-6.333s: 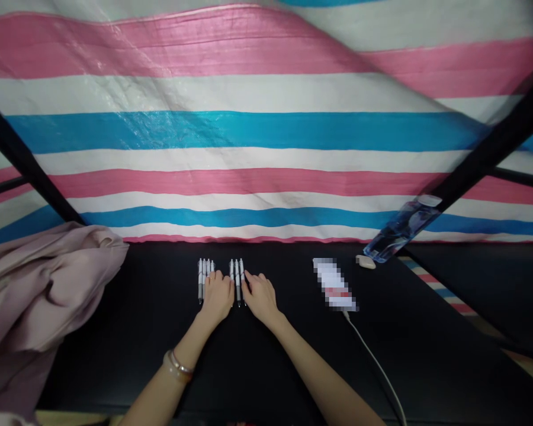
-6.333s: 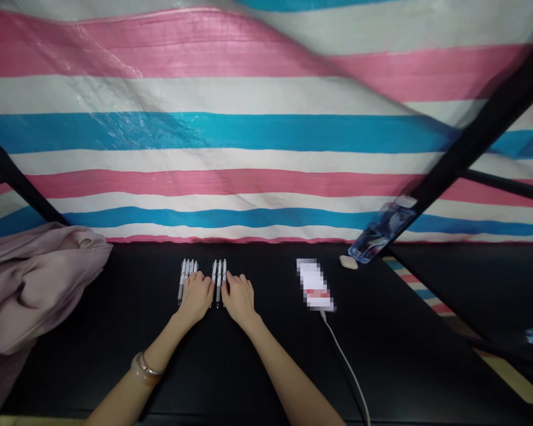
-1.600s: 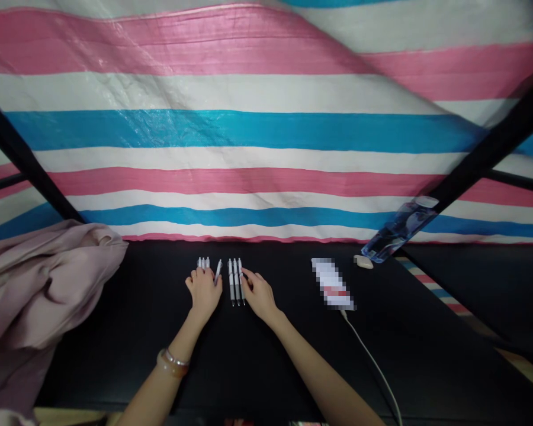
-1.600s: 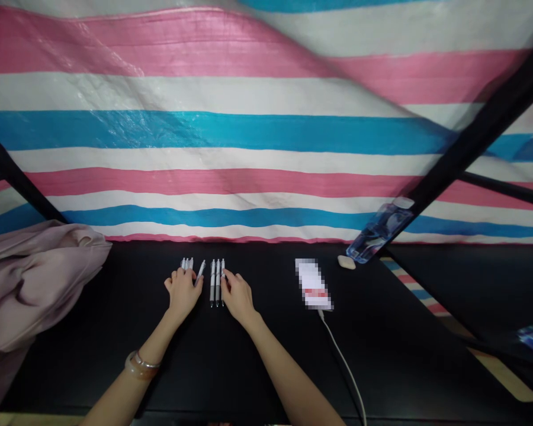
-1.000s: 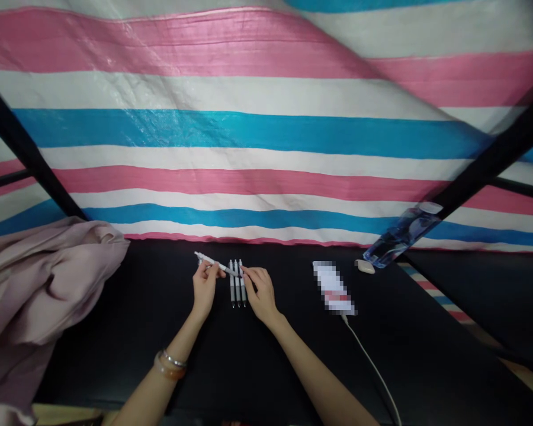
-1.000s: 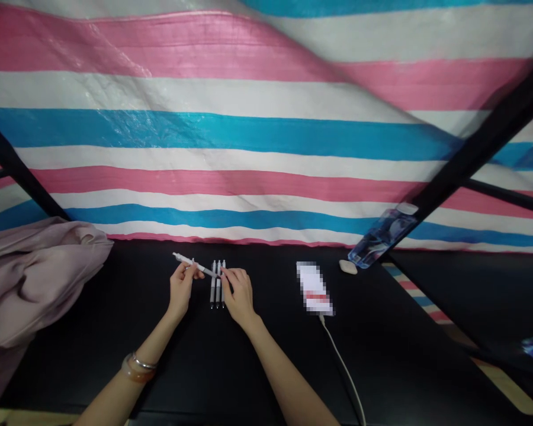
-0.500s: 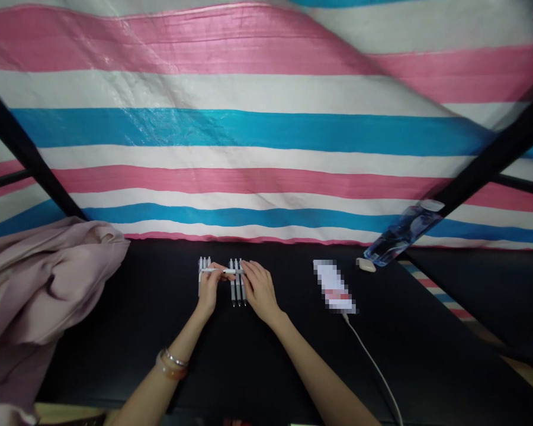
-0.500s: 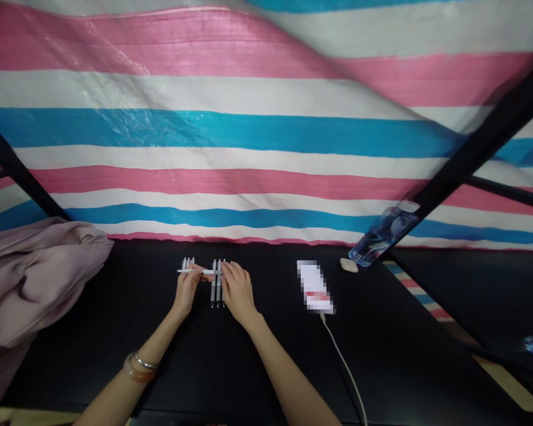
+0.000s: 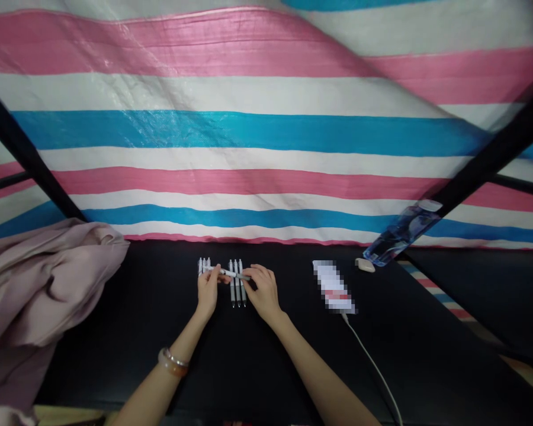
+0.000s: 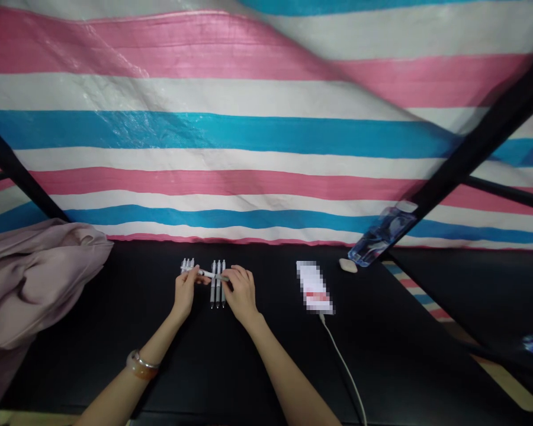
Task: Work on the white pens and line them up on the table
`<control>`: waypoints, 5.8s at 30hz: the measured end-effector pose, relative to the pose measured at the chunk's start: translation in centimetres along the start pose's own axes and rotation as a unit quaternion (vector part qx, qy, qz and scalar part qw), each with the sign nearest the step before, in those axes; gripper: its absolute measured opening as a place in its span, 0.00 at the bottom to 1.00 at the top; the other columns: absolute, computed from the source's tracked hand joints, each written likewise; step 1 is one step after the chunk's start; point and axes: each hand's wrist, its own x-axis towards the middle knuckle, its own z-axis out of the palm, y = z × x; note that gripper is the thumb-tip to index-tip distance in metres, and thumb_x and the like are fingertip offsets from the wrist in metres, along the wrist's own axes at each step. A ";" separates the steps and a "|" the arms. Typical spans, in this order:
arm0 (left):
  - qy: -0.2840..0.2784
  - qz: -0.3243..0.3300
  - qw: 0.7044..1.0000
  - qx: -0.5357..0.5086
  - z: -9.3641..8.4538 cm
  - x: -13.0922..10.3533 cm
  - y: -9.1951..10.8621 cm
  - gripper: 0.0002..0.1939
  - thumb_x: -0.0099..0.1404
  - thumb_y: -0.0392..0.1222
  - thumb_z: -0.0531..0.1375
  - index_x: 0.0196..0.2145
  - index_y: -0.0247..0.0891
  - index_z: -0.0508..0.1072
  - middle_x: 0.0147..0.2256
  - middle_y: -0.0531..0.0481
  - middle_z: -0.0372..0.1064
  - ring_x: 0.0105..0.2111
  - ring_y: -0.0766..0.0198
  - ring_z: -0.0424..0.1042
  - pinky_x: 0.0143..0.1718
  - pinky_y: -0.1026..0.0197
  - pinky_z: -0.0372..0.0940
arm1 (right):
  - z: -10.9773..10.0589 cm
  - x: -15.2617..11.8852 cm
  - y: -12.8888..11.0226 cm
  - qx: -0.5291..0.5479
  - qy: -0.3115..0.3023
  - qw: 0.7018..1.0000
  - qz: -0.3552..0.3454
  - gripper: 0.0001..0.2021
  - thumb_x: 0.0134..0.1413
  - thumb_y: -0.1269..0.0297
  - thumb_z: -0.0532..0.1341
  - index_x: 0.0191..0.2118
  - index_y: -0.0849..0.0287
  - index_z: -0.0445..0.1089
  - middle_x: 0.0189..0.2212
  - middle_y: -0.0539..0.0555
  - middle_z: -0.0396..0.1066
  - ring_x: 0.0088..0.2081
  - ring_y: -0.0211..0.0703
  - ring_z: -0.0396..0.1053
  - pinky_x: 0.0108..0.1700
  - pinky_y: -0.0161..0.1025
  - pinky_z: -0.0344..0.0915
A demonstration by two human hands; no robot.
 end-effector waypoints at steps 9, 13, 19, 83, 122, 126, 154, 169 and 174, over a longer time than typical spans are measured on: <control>0.009 -0.040 0.996 -0.080 -0.1 0.4 0.1 0.16 0.55 0.49 0.57 0.20 0.33 0.72 0.17 0.48 0.69 0.20 0.64 0.68 0.29 0.62 0.61 | -0.5 0.2 -0.5 0.032 -0.043 0.998 0.015 0.13 0.60 0.62 0.50 0.31 0.58 0.69 0.28 0.53 0.70 0.33 0.40 0.64 0.38 0.38 0.56; 0.009 -0.049 0.993 -0.111 -0.2 0.4 0.2 0.15 0.54 0.49 0.57 0.20 0.33 0.71 0.17 0.49 0.69 0.20 0.64 0.68 0.28 0.62 0.61 | -0.4 0.1 -0.6 0.057 -0.010 0.998 0.004 0.09 0.57 0.62 0.53 0.35 0.59 0.68 0.31 0.54 0.69 0.36 0.41 0.64 0.40 0.38 0.57; -0.003 -0.051 0.992 -0.113 -0.1 0.4 0.0 0.15 0.54 0.48 0.58 0.20 0.33 0.72 0.17 0.49 0.68 0.20 0.64 0.68 0.29 0.62 0.62 | -0.4 0.0 -0.6 0.044 -0.036 0.998 0.027 0.10 0.58 0.60 0.53 0.35 0.58 0.69 0.30 0.53 0.70 0.33 0.41 0.65 0.40 0.39 0.57; 0.028 -0.085 0.977 -0.193 -0.4 0.7 0.4 0.11 0.50 0.44 0.60 0.22 0.31 0.72 0.18 0.48 0.70 0.21 0.65 0.69 0.29 0.63 0.61 | 0.1 -0.2 0.0 -0.009 -0.019 0.999 -0.028 0.20 0.56 0.76 0.48 0.50 0.52 0.67 0.38 0.55 0.66 0.39 0.42 0.64 0.42 0.40 0.60; 0.061 0.091 0.994 0.022 -0.9 0.3 0.7 0.12 0.46 0.36 0.65 0.32 0.40 0.77 0.32 0.47 0.74 0.35 0.59 0.71 0.40 0.61 0.60 | 0.8 0.0 1.3 0.118 0.207 0.958 0.158 0.10 0.54 0.67 0.52 0.40 0.58 0.67 0.37 0.57 0.71 0.42 0.46 0.68 0.47 0.49 0.61; 0.044 0.185 0.972 0.141 -0.9 -0.3 0.8 0.07 0.50 0.36 0.62 0.29 0.44 0.78 0.32 0.48 0.74 0.36 0.57 0.69 0.45 0.57 0.57 | 0.5 0.0 1.1 0.088 0.217 0.963 0.134 0.08 0.53 0.69 0.52 0.34 0.57 0.68 0.34 0.55 0.72 0.43 0.48 0.66 0.47 0.49 0.59; -0.026 0.391 0.807 0.441 -1.1 -0.5 -0.4 0.12 0.60 0.30 0.54 0.38 0.41 0.73 0.36 0.50 0.73 0.40 0.60 0.67 0.44 0.55 0.57 | 0.8 -0.3 0.2 0.161 0.091 0.983 -0.003 0.10 0.56 0.71 0.53 0.37 0.54 0.71 0.34 0.53 0.71 0.39 0.42 0.67 0.43 0.42 0.67; -0.011 0.373 0.849 0.375 -1.5 0.1 -0.7 0.10 0.60 0.31 0.54 0.34 0.40 0.73 0.36 0.50 0.73 0.43 0.60 0.68 0.47 0.51 0.59 | 0.7 -0.3 -0.1 0.130 0.013 0.991 -0.033 0.10 0.56 0.64 0.55 0.41 0.56 0.72 0.28 0.53 0.72 0.29 0.39 0.64 0.35 0.39 0.63; -0.009 0.372 0.852 0.369 -1.4 0.1 -0.8 0.10 0.59 0.31 0.54 0.33 0.41 0.73 0.36 0.50 0.73 0.43 0.59 0.68 0.47 0.50 0.59 | 0.3 -0.5 -0.4 0.096 0.009 0.995 0.039 0.12 0.56 0.59 0.55 0.39 0.57 0.71 0.26 0.52 0.69 0.28 0.39 0.64 0.33 0.37 0.62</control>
